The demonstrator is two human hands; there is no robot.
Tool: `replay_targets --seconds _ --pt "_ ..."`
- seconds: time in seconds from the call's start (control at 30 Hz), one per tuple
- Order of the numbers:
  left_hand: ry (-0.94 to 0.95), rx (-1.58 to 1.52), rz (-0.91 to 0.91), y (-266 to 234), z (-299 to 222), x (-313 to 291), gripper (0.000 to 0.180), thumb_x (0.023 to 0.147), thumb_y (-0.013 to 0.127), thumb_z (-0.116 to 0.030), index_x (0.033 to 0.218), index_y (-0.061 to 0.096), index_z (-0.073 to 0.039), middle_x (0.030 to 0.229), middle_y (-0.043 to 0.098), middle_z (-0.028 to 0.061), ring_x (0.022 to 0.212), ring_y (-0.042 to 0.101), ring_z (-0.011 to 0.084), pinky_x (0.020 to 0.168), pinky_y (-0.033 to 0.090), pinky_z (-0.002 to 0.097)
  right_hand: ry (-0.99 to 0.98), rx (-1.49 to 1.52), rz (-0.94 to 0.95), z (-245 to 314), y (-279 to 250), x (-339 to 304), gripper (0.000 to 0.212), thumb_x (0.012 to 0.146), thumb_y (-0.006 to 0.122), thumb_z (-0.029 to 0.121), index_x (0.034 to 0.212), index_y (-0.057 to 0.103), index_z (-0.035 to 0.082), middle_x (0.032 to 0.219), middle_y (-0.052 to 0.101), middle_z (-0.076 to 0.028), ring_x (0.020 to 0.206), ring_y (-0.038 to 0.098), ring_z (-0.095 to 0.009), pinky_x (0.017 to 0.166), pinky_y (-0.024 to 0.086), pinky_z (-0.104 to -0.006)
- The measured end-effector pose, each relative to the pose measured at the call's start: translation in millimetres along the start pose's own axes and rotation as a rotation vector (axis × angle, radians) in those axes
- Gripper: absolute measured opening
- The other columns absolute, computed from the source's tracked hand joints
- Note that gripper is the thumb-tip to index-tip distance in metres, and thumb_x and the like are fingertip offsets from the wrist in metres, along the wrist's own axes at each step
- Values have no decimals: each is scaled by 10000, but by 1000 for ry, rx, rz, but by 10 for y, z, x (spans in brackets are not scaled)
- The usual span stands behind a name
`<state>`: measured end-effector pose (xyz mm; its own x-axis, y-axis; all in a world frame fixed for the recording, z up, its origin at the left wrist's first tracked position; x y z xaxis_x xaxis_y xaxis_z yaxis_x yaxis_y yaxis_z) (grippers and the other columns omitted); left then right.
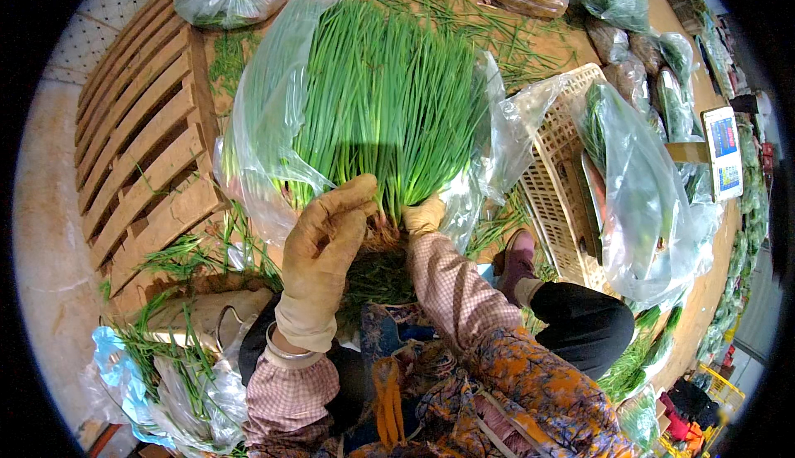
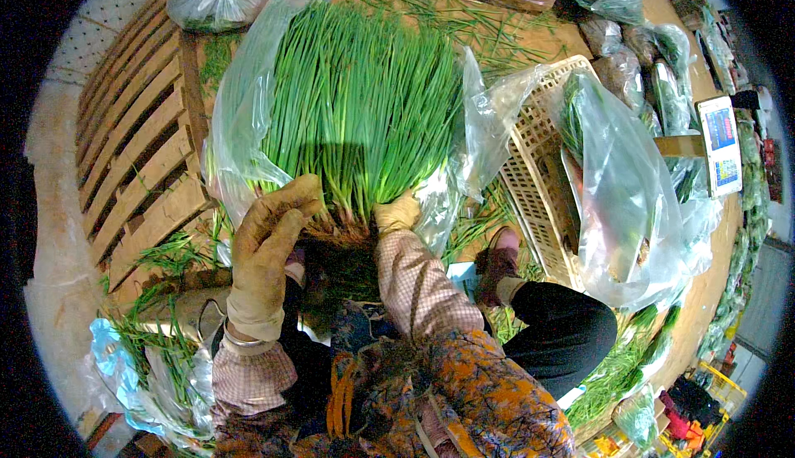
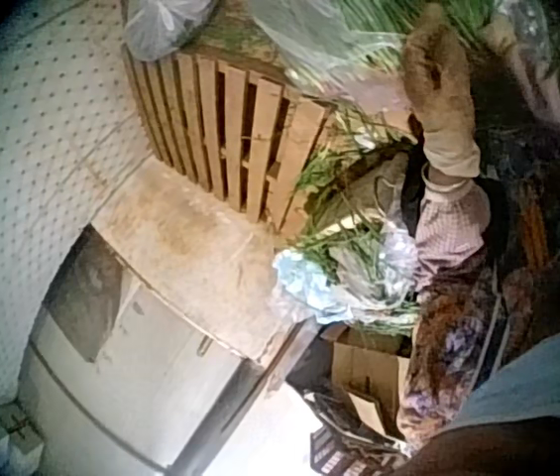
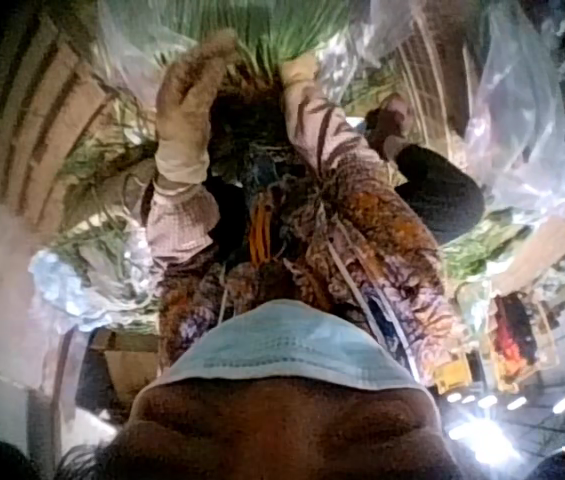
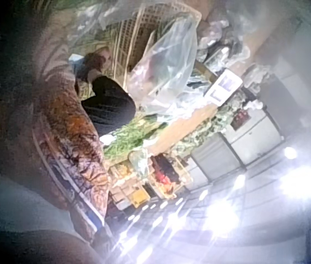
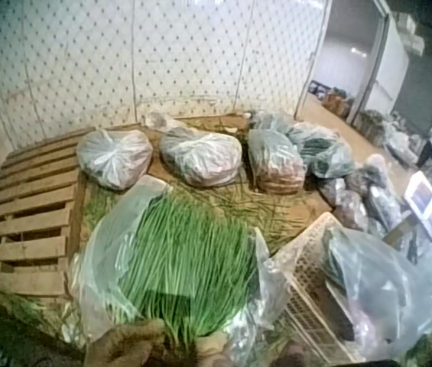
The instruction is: The person packages green onions by removing them from large bags, bundling them, and placing them into smaller plastic sleeves while weighing them on a scale.
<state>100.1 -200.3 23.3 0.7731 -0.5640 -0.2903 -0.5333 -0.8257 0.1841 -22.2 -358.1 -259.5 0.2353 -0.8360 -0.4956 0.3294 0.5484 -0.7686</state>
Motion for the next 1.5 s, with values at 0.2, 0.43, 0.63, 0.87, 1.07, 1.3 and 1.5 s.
replay_targets --seconds 0.2,0.43,0.63,0.87,1.07,1.3,1.5 --pt "1 10 18 -13 62 9 257 851 505 -47 1102 516 10 1145 523 85 969 527 132 854 411 246 -205 263 -112 66 -102 -160 484 553 756 111 967 552 -35 886 603 -189 828 592 -312 734 463 -368" --pt "-15 34 25 110 60 40 259 843 513 -37 1098 520 13 1123 535 81 955 530 128 850 421 250 -348 657 -2 22 349 -51 785 542 767 148 1218 393 12 1048 562 -146 992 521 -283 845 420 -357" --pt "-45 10 38 61 113 42 259 840 512 -27 1096 522 11 1118 540 74 958 525 115 849 416 235 -139 673 518 -35 301 -97 442 647 705 143 1007 504 -13 862 596 -143 737 591 -249 632 495 -335" --pt "-27 85 43 30 181 10 258 867 483 -88 1099 522 17 1099 548 98 940 553 172 836 426 278 520 1301 997 -238 -113 -474 229 712 611 126 913 551 33 718 579 -123 668 562 -285 796 394 -650" --pt "8 232 154 172 406 53 220 844 533 -79 1052 555 -7 970 583 30 825 513 75 754 423 206 509 1380 979 -193 -349 -608 221 748 557 196 917 559 53 750 610 -102 693 597 -260 716 467 -563" --pt "-39 357 364 477 789 -82 322 827 579 -217 1074 539 -14 923 578 18 818 522 95 726 439 231 7 1287 1168 234 -1524 -1114 393 776 516 108 1157 462 27 976 604 -146 662 615 -163 575 546 -404" --pt "-2 44 827 1327 784 -588 405 792 615 -257 1092 492 -13 899 570 49 794 527 129 707 446 281 -339 619 762 280 -1915 -1688 291 761 578 61 1040 505 21 868 619 -94 711 604 -177 643 494 -306"
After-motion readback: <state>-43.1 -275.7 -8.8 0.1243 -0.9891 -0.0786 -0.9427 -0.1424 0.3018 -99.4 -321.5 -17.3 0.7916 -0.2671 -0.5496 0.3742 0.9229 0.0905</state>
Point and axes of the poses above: each hand's wrist, its own x-axis towards the middle knuckle, its own y-axis out of the palm, z = x × y, the point moved 9 cm from there along x, towards the middle knuckle
